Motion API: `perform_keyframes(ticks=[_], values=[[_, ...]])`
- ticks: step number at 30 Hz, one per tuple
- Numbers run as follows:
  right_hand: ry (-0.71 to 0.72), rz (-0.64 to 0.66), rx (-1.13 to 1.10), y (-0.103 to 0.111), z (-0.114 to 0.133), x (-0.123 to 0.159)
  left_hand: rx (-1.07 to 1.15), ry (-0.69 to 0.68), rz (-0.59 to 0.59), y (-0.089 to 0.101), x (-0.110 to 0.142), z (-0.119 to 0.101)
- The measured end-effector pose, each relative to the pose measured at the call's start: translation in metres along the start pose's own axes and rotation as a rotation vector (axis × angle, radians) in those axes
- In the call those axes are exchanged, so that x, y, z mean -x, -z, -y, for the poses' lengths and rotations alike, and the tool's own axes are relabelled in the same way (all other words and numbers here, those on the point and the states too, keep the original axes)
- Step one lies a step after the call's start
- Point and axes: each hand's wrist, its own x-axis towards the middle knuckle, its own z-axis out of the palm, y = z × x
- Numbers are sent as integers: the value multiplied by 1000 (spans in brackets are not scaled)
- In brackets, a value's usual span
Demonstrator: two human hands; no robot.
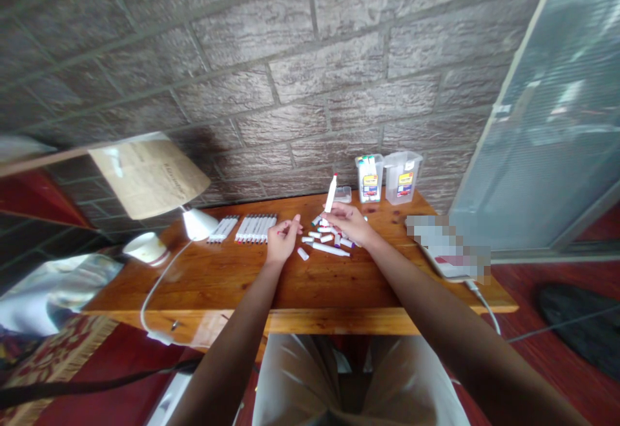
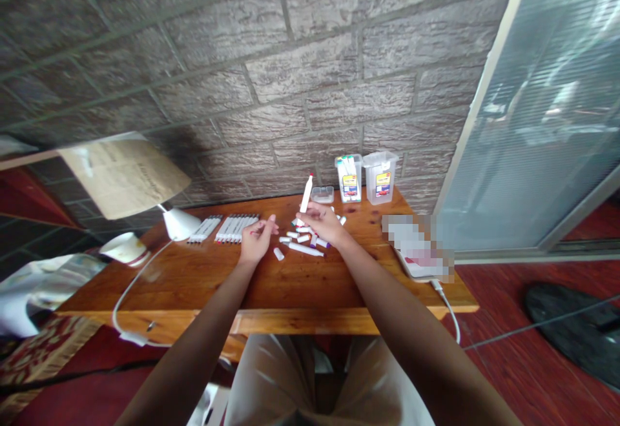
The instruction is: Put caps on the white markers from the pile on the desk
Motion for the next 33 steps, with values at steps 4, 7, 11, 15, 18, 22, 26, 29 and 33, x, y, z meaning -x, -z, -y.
perform_keyframes(ticks=[4, 7, 11, 15, 18, 22, 26, 29, 33], values=[[86, -39, 42, 1, -4, -3, -8, -2, 11, 1, 0, 2], [96, -82, 18, 2, -5, -5, -15, -1, 8, 1, 0, 3], [-7, -83, -130, 3, -2, -6, -32, -3, 8, 2, -1, 3], [-78, -76, -326, 2, 6, -4, -28, 4, 11, 1, -1, 2], [-124, -84, -481, 3, 12, -2, -29, 6, 14, 1, -1, 1], [-144, -70, -601, 7, 19, -5, -38, 9, 12, 2, -1, 0], [-156, -153, -595, 15, 25, -10, -39, 14, 13, 2, -1, 2], [-95, -209, -584, 28, 31, -11, -33, 17, 15, 2, -1, 4], [-48, -229, -650, 46, 37, -11, -42, 22, 13, 2, -1, 3]])
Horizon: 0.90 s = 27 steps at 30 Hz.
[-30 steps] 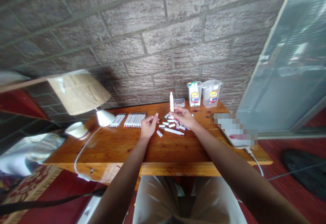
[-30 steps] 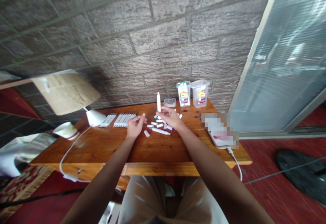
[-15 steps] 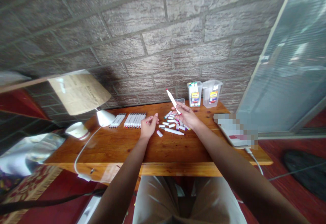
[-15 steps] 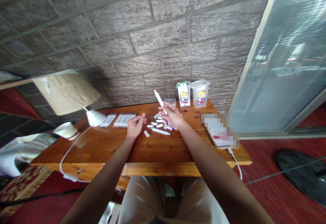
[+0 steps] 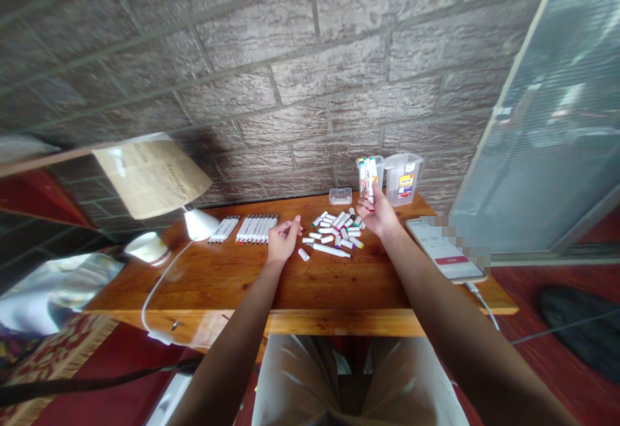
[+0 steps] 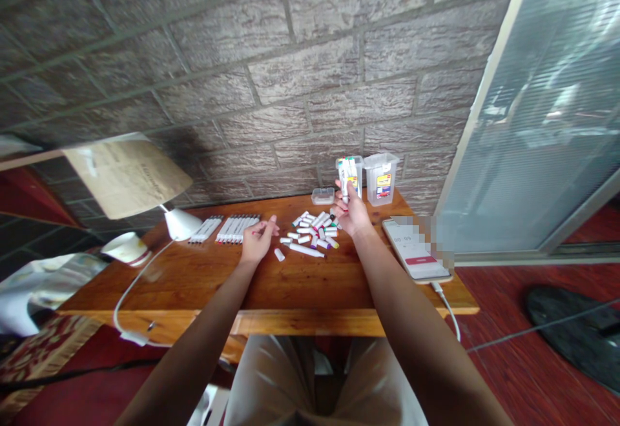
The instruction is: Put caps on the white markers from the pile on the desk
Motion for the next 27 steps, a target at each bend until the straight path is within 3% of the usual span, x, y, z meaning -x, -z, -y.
perform_keyframes(ticks=[4, 10, 19, 27], values=[[-21, -22, 39, 5, 2, -1, -15, -20, -1, 0, 0, -3], [-144, 41, 80, 0, -15, 1, -3, -13, -1, 0, 0, -3], [-200, 90, 247, 1, -26, 3, -7, -20, 6, 0, 0, -1], [-156, 115, 232, -8, -25, 10, -14, -9, 5, 0, 0, -3]])
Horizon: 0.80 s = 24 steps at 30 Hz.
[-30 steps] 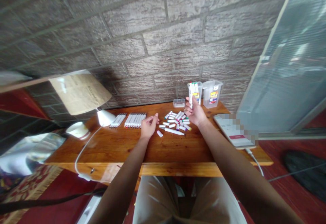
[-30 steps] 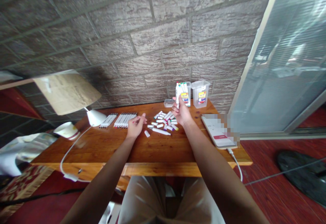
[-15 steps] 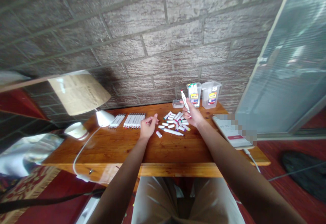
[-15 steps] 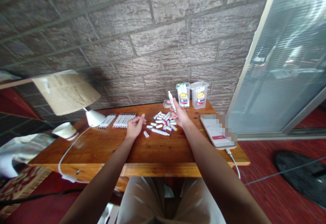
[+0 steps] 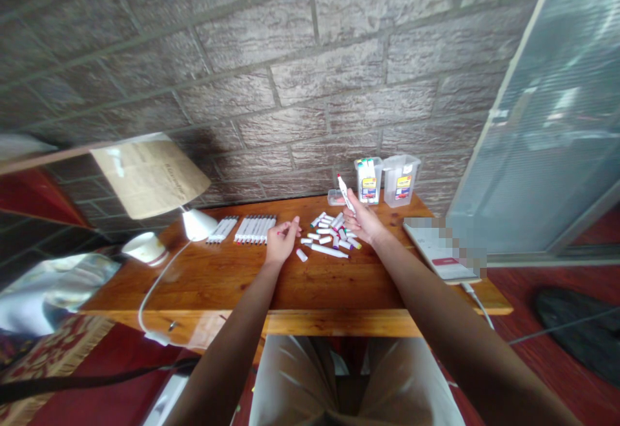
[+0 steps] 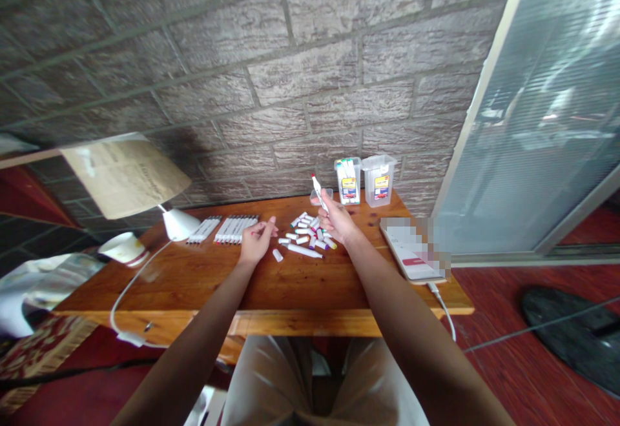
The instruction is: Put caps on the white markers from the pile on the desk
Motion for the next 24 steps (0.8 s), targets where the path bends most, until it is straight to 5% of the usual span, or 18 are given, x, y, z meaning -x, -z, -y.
perform_keyframes(ticks=[16, 24], values=[[183, -68, 77, 1, -11, -8, 45, -54, 57, -2, 1, 5], [227, 263, 349, -15, -32, 3, 36, -164, 243, -3, 6, -1]])
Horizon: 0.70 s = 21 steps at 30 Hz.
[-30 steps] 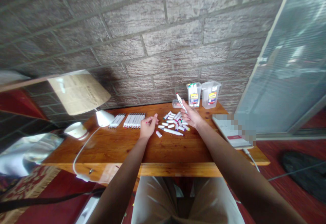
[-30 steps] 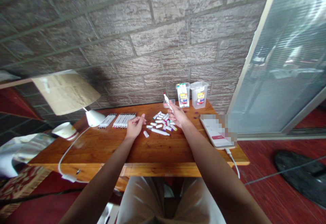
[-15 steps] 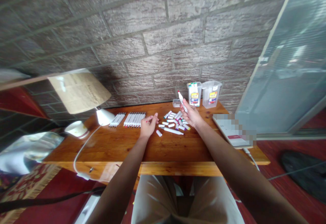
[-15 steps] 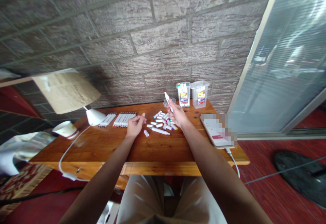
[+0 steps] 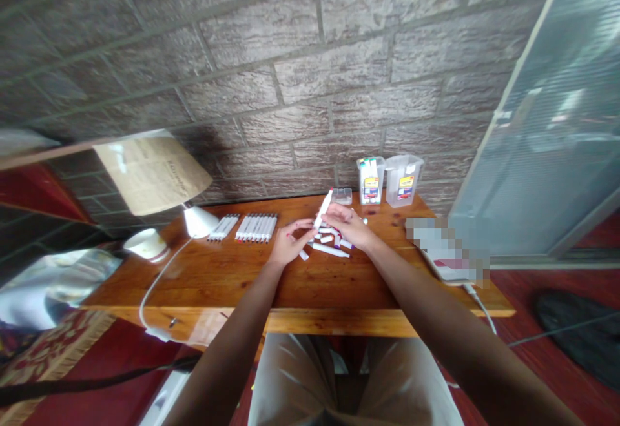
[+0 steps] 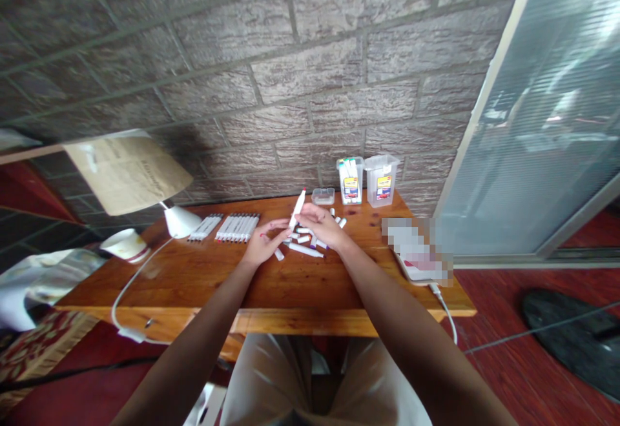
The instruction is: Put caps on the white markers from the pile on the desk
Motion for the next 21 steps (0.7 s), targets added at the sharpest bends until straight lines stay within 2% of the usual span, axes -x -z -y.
perform_keyframes(ticks=[3, 5, 7, 9, 10, 13, 16, 21], values=[[33, 59, 132, -1, -4, 0, 5, 6, 82, 0, 0, 3], [93, -2, 294, 6, -6, -2, 11, 32, 91, -1, 0, 6], [132, -136, 506, 17, -7, -4, 6, 62, 32, 0, -1, 9], [96, -247, 729, 31, -6, -4, 1, 93, -70, 0, -3, 11], [42, -260, 830, 38, -5, -4, -2, 109, -119, 1, -4, 11], [-119, -187, 1036, 51, 1, -1, -20, 154, -211, 3, -6, 10], [-180, -125, 1107, 53, 8, 2, -45, 163, -244, 5, -6, 8], [-252, -93, 1068, 51, 17, 3, -65, 173, -241, 5, -5, 9]])
